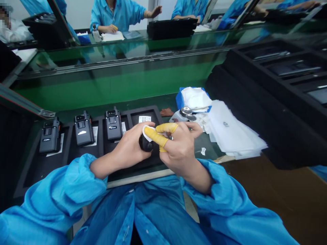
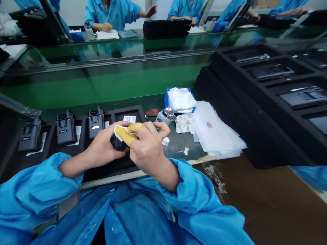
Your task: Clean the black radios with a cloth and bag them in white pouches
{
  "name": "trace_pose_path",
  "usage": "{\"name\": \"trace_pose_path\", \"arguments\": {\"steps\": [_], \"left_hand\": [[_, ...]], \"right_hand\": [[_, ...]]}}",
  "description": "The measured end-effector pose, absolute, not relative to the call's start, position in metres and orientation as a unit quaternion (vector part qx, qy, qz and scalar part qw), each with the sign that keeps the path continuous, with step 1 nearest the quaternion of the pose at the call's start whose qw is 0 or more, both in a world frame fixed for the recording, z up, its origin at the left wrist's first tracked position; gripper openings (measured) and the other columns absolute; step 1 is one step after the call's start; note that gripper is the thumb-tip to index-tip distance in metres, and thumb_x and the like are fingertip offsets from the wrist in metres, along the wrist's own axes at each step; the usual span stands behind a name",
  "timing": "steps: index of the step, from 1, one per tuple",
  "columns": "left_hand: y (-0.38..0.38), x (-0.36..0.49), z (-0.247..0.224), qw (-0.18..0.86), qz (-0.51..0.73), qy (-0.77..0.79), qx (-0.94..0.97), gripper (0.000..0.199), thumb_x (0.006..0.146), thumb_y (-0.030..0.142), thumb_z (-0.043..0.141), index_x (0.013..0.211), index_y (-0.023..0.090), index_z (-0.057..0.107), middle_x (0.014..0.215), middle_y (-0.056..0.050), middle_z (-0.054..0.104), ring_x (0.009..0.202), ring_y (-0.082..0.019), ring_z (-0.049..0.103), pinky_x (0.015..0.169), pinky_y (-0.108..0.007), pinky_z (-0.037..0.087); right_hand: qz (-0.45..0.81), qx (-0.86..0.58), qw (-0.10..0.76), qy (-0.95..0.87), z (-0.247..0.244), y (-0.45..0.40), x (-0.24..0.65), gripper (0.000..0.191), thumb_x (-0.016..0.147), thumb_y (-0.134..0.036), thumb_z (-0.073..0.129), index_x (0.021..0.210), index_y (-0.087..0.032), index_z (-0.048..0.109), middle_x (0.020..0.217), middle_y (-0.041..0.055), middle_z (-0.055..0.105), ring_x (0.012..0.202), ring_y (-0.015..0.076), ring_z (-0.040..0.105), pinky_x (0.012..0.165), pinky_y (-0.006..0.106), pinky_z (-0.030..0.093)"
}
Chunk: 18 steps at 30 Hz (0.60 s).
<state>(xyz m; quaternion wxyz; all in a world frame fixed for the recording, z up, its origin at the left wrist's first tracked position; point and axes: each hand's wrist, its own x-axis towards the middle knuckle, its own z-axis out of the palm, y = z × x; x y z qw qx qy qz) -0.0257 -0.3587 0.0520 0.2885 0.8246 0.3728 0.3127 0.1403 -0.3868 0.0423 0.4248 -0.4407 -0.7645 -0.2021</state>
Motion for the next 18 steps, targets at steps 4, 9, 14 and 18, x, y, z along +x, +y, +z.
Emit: {"name": "trace_pose_path", "arguments": {"steps": [4,9,14,18], "left_hand": [[-0.360,-0.024,0.051,0.283,0.310,0.363,0.832,0.059,0.063,0.011,0.065,0.120,0.020,0.050,0.122,-0.008,0.066,0.112,-0.023,0.063,0.096,-0.038,0.051],[-0.362,-0.021,0.054,0.272,0.311,0.370,0.832,0.056,0.064,0.010,0.064,0.118,0.019,0.051,0.120,-0.007,0.067,0.109,-0.022,0.065,0.095,-0.036,0.052],[-0.361,-0.021,0.057,0.271,0.309,0.360,0.837,0.055,0.064,0.009,0.062,0.117,0.019,0.052,0.119,-0.006,0.067,0.109,-0.022,0.065,0.094,-0.036,0.052],[-0.360,-0.023,0.056,0.266,0.306,0.361,0.840,0.057,0.063,0.009,0.065,0.118,0.019,0.051,0.121,-0.008,0.066,0.109,-0.023,0.064,0.095,-0.037,0.052]], "right_hand": [[-0.201,-0.420,0.411,-0.784,0.044,-0.389,0.149,0.046,0.074,0.000,0.050,0.094,-0.032,0.076,0.084,-0.0008,0.064,0.087,0.0139,0.049,0.087,0.038,0.023],[-0.211,-0.419,0.401,-0.787,0.043,-0.392,0.159,0.041,0.073,-0.001,0.051,0.082,-0.032,0.076,0.082,-0.0019,0.064,0.084,0.0129,0.050,0.086,0.038,0.024],[-0.242,-0.436,0.408,-0.765,0.045,-0.390,0.154,0.036,0.077,-0.003,0.049,0.073,-0.028,0.075,0.080,-0.0027,0.064,0.081,0.0116,0.050,0.087,0.037,0.024],[-0.254,-0.416,0.410,-0.771,0.045,-0.390,0.147,0.040,0.080,-0.004,0.046,0.077,-0.031,0.075,0.078,-0.0040,0.064,0.082,0.0109,0.050,0.088,0.037,0.023]]}}
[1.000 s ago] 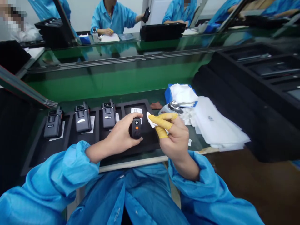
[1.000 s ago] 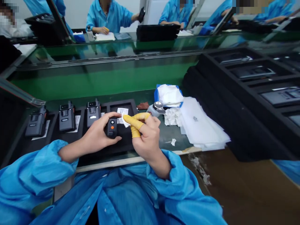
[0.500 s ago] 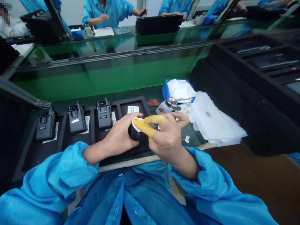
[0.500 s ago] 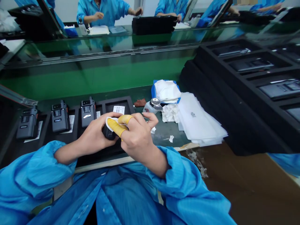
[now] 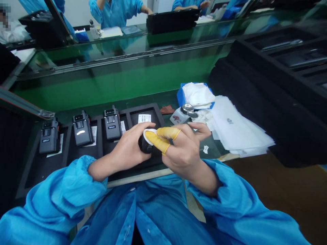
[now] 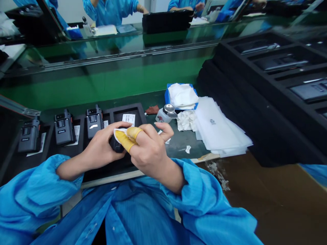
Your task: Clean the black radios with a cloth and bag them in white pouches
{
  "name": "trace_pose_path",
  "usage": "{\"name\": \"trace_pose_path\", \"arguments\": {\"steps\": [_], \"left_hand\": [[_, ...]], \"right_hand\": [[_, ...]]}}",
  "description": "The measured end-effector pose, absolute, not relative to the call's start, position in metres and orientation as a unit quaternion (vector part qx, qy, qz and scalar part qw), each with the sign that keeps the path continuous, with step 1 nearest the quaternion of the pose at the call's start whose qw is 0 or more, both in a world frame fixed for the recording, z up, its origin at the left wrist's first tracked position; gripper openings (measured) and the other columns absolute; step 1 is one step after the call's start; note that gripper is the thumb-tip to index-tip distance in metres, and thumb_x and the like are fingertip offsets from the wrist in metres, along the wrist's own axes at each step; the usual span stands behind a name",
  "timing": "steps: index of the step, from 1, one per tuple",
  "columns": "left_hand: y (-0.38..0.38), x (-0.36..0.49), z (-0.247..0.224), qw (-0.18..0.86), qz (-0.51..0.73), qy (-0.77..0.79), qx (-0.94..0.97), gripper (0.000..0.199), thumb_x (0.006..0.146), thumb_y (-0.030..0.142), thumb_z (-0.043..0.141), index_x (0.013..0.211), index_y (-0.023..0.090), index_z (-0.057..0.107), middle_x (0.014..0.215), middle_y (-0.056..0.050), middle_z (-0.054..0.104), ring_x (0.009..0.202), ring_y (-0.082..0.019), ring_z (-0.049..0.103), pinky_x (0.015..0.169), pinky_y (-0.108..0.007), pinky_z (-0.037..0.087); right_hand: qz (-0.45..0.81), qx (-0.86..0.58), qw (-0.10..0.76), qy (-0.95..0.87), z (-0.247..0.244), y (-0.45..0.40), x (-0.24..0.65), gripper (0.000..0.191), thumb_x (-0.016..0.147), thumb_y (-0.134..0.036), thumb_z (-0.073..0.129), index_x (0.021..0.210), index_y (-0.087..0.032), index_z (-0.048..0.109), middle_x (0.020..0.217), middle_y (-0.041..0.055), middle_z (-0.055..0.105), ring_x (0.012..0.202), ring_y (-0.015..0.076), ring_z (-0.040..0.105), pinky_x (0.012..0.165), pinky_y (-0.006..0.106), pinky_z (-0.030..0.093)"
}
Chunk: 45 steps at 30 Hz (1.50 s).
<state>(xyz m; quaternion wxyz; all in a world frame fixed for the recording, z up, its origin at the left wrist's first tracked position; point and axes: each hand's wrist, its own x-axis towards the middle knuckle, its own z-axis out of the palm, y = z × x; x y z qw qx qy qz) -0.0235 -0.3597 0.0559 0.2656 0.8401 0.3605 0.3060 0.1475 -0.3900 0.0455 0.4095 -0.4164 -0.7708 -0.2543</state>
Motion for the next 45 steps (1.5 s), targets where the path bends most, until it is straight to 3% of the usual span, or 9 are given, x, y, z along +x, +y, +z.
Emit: {"name": "trace_pose_path", "arguments": {"steps": [6,12,19,31,37,45], "left_hand": [[-0.359,-0.023,0.058,0.270,0.305,0.377,0.832,0.056,0.063,0.009,0.064,0.117,0.020,0.052,0.118,-0.006,0.067,0.106,-0.022,0.065,0.093,-0.035,0.052],[-0.359,-0.024,0.059,0.283,0.304,0.381,0.826,0.057,0.063,0.008,0.062,0.118,0.019,0.052,0.118,-0.007,0.067,0.108,-0.022,0.065,0.093,-0.035,0.052],[-0.360,-0.024,0.058,0.285,0.302,0.381,0.826,0.056,0.063,0.009,0.062,0.117,0.020,0.052,0.119,-0.006,0.066,0.109,-0.022,0.064,0.095,-0.036,0.051],[-0.361,-0.024,0.060,0.275,0.298,0.403,0.820,0.057,0.064,0.009,0.063,0.118,0.019,0.051,0.116,-0.006,0.067,0.104,-0.021,0.065,0.090,-0.034,0.054],[-0.360,-0.025,0.059,0.283,0.299,0.392,0.823,0.056,0.063,0.008,0.062,0.116,0.021,0.051,0.118,-0.006,0.067,0.107,-0.022,0.065,0.093,-0.037,0.052],[-0.358,-0.027,0.060,0.298,0.295,0.406,0.812,0.055,0.063,0.010,0.064,0.116,0.022,0.052,0.117,-0.005,0.067,0.107,-0.022,0.064,0.092,-0.037,0.052]], "right_hand": [[-0.263,-0.433,0.410,-0.758,0.042,-0.387,0.159,0.036,0.078,-0.004,0.048,0.072,-0.029,0.074,0.078,-0.0029,0.066,0.078,0.0109,0.051,0.087,0.037,0.026],[-0.241,-0.451,0.420,-0.750,0.043,-0.385,0.155,0.038,0.082,-0.007,0.049,0.089,-0.034,0.076,0.079,-0.0017,0.067,0.077,0.0122,0.053,0.084,0.038,0.027],[-0.276,-0.402,0.422,-0.764,0.046,-0.385,0.147,0.033,0.086,-0.007,0.048,0.082,-0.027,0.073,0.080,-0.0032,0.064,0.080,0.0111,0.051,0.090,0.037,0.022],[-0.230,-0.468,0.428,-0.738,0.040,-0.377,0.162,0.038,0.074,-0.002,0.049,0.087,-0.027,0.075,0.082,0.0008,0.064,0.075,0.0127,0.049,0.079,0.036,0.028],[-0.199,-0.405,0.415,-0.790,0.048,-0.379,0.151,0.048,0.080,-0.004,0.050,0.107,-0.037,0.072,0.083,-0.0021,0.064,0.078,0.0121,0.047,0.084,0.037,0.025],[-0.137,-0.410,0.416,-0.800,0.046,-0.381,0.164,0.049,0.081,-0.003,0.049,0.105,-0.039,0.072,0.083,-0.0027,0.064,0.078,0.0110,0.051,0.084,0.038,0.027]]}}
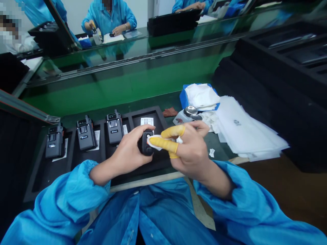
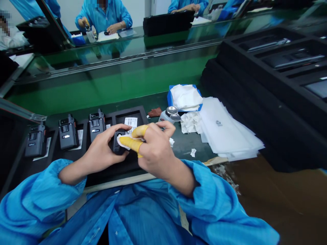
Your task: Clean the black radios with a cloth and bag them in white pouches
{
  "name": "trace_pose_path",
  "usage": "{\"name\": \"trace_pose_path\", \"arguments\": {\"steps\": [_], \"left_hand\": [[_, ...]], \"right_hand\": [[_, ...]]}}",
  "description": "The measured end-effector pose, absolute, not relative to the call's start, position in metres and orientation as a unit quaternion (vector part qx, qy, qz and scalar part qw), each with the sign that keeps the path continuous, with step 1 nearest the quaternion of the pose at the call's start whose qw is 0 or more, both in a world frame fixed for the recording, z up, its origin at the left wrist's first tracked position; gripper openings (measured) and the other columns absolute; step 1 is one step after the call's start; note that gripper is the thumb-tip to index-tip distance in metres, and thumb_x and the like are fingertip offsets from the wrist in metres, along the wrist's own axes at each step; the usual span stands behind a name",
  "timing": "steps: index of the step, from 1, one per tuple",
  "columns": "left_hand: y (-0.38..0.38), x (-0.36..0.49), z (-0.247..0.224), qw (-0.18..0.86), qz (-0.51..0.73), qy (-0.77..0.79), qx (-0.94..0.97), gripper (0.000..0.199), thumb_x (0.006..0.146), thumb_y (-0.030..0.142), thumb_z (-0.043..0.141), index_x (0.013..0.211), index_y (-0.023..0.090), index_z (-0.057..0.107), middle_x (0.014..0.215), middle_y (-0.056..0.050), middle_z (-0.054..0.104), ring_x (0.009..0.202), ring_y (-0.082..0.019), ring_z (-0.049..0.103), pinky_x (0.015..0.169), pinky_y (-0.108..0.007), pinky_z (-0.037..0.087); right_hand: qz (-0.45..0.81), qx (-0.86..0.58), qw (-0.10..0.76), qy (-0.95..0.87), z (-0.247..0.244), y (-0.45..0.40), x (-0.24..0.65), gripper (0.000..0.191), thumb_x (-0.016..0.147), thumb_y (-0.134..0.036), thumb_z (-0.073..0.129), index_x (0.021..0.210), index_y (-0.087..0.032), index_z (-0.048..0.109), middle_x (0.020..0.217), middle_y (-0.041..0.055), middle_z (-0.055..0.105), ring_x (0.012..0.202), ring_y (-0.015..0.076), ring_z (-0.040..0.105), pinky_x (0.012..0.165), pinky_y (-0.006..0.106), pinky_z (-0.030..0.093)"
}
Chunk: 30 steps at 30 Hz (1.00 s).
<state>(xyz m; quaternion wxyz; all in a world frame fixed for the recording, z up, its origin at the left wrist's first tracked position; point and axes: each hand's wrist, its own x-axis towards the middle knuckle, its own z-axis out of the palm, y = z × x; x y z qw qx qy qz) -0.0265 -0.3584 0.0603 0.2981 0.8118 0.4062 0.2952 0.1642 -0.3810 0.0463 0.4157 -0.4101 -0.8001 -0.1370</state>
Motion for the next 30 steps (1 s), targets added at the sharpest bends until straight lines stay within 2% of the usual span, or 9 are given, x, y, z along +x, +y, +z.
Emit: {"name": "trace_pose_path", "arguments": {"steps": [4,9,18,23,27,30], "left_hand": [[-0.359,-0.026,0.064,0.303,0.285,0.425,0.804,0.054,0.063,0.011,0.064,0.115,0.020,0.052,0.113,-0.005,0.068,0.101,-0.021,0.066,0.089,-0.034,0.053],[-0.358,-0.025,0.064,0.299,0.289,0.411,0.811,0.055,0.063,0.010,0.062,0.116,0.021,0.052,0.116,-0.005,0.067,0.105,-0.023,0.065,0.091,-0.036,0.052],[-0.358,-0.024,0.060,0.306,0.286,0.396,0.817,0.055,0.064,0.011,0.064,0.116,0.022,0.052,0.118,-0.005,0.066,0.107,-0.022,0.064,0.094,-0.037,0.051],[-0.358,-0.022,0.062,0.302,0.287,0.393,0.820,0.054,0.064,0.010,0.062,0.117,0.018,0.053,0.118,-0.007,0.066,0.107,-0.020,0.064,0.093,-0.032,0.052],[-0.358,-0.022,0.064,0.307,0.279,0.417,0.809,0.055,0.064,0.011,0.062,0.118,0.019,0.053,0.117,-0.007,0.066,0.106,-0.021,0.065,0.092,-0.033,0.052],[-0.359,-0.022,0.065,0.301,0.268,0.426,0.810,0.056,0.064,0.011,0.063,0.119,0.020,0.053,0.120,-0.007,0.066,0.108,-0.022,0.064,0.094,-0.035,0.052]], "right_hand": [[-0.139,-0.440,0.440,-0.771,0.048,-0.377,0.172,0.046,0.080,-0.006,0.052,0.108,-0.035,0.072,0.084,-0.0008,0.064,0.074,0.0106,0.051,0.080,0.037,0.028],[-0.141,-0.413,0.424,-0.794,0.049,-0.375,0.162,0.058,0.079,-0.003,0.052,0.120,-0.042,0.065,0.089,-0.0013,0.064,0.077,0.0113,0.051,0.082,0.038,0.028],[-0.121,-0.387,0.364,-0.839,0.050,-0.380,0.163,0.059,0.078,-0.001,0.048,0.113,-0.045,0.068,0.085,-0.0051,0.065,0.079,0.0103,0.051,0.085,0.039,0.025],[-0.107,-0.393,0.398,-0.822,0.046,-0.381,0.174,0.051,0.079,-0.002,0.048,0.107,-0.038,0.072,0.085,-0.0023,0.065,0.079,0.0107,0.053,0.084,0.038,0.028],[-0.138,-0.439,0.430,-0.776,0.038,-0.376,0.185,0.037,0.080,-0.004,0.049,0.090,-0.027,0.076,0.082,-0.0003,0.063,0.072,0.0101,0.053,0.080,0.036,0.031],[-0.156,-0.465,0.433,-0.756,0.032,-0.373,0.192,0.032,0.081,-0.004,0.050,0.087,-0.024,0.075,0.081,0.0004,0.064,0.071,0.0115,0.054,0.078,0.036,0.031]]}}
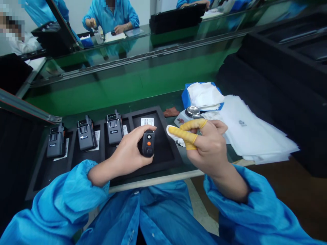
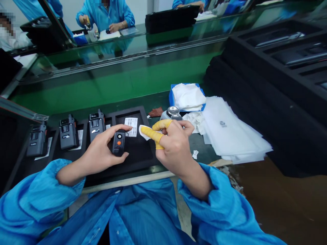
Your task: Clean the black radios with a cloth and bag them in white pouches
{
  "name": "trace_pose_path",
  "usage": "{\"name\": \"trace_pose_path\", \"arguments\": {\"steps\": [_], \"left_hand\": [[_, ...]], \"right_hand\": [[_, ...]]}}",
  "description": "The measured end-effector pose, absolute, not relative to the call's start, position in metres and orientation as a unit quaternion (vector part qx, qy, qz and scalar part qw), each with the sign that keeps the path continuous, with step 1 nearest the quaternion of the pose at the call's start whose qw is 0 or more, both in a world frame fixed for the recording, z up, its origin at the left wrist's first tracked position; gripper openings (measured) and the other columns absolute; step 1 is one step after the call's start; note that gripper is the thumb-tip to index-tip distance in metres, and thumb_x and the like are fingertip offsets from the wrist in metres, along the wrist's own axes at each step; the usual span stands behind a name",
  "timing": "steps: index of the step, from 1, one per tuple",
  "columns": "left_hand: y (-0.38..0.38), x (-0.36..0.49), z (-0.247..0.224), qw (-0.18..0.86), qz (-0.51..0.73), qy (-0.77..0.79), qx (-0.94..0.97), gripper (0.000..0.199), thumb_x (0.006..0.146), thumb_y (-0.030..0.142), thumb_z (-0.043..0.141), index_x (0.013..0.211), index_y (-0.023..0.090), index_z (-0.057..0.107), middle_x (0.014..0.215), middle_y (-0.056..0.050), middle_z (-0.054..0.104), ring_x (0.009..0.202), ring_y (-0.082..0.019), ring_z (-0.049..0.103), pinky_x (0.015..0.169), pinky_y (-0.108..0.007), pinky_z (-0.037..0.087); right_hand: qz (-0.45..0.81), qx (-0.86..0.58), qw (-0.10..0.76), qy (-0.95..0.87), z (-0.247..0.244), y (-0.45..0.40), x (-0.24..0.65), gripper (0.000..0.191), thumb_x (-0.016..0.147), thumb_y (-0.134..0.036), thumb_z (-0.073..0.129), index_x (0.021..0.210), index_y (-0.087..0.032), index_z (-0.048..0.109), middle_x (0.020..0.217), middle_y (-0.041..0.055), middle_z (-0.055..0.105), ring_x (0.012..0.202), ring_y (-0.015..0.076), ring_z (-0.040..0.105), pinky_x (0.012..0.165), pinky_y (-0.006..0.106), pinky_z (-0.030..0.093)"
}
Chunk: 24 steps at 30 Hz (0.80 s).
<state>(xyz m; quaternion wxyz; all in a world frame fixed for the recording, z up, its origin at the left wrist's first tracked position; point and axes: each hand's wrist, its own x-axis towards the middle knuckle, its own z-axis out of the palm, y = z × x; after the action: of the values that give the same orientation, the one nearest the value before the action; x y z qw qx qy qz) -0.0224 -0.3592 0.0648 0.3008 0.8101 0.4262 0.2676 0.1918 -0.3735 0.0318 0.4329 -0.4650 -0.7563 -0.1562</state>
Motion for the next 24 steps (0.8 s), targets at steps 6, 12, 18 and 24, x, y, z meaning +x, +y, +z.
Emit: {"name": "trace_pose_path", "arguments": {"steps": [6,12,18,24], "left_hand": [[-0.351,-0.021,0.075,0.268,0.216,0.433,0.833,0.056,0.069,0.022,0.064,0.124,0.018,0.053,0.123,-0.008,0.066,0.110,-0.022,0.064,0.096,-0.033,0.050],[-0.298,-0.001,0.100,0.135,0.114,0.583,0.793,0.091,0.070,0.052,0.068,0.144,0.013,0.033,0.127,-0.015,0.062,0.113,-0.032,0.062,0.094,-0.041,0.049],[-0.254,0.027,0.084,0.114,-0.005,0.627,0.770,0.083,0.079,0.058,0.056,0.140,0.005,0.035,0.115,-0.023,0.066,0.101,-0.037,0.066,0.079,-0.041,0.053],[-0.281,0.013,0.080,0.042,-0.030,0.598,0.800,0.073,0.091,0.054,0.049,0.143,0.005,0.033,0.121,-0.025,0.063,0.101,-0.038,0.067,0.079,-0.044,0.054]], "right_hand": [[-0.174,-0.511,0.426,-0.726,0.025,-0.372,0.221,0.032,0.075,-0.002,0.052,0.085,-0.023,0.075,0.081,0.0016,0.064,0.075,0.0149,0.057,0.075,0.036,0.029],[-0.175,-0.686,0.345,-0.617,0.028,-0.344,0.263,0.031,0.076,-0.011,0.050,0.089,-0.023,0.076,0.090,0.0070,0.062,0.085,0.0206,0.053,0.075,0.038,0.024],[-0.109,-0.683,0.244,-0.680,0.022,-0.322,0.257,0.035,0.075,-0.006,0.045,0.085,-0.022,0.075,0.088,0.0065,0.062,0.086,0.0199,0.049,0.078,0.040,0.022],[-0.144,-0.657,0.284,-0.683,0.025,-0.329,0.262,0.033,0.076,-0.009,0.046,0.086,-0.022,0.075,0.090,0.0068,0.062,0.084,0.0200,0.051,0.077,0.040,0.021]]}}
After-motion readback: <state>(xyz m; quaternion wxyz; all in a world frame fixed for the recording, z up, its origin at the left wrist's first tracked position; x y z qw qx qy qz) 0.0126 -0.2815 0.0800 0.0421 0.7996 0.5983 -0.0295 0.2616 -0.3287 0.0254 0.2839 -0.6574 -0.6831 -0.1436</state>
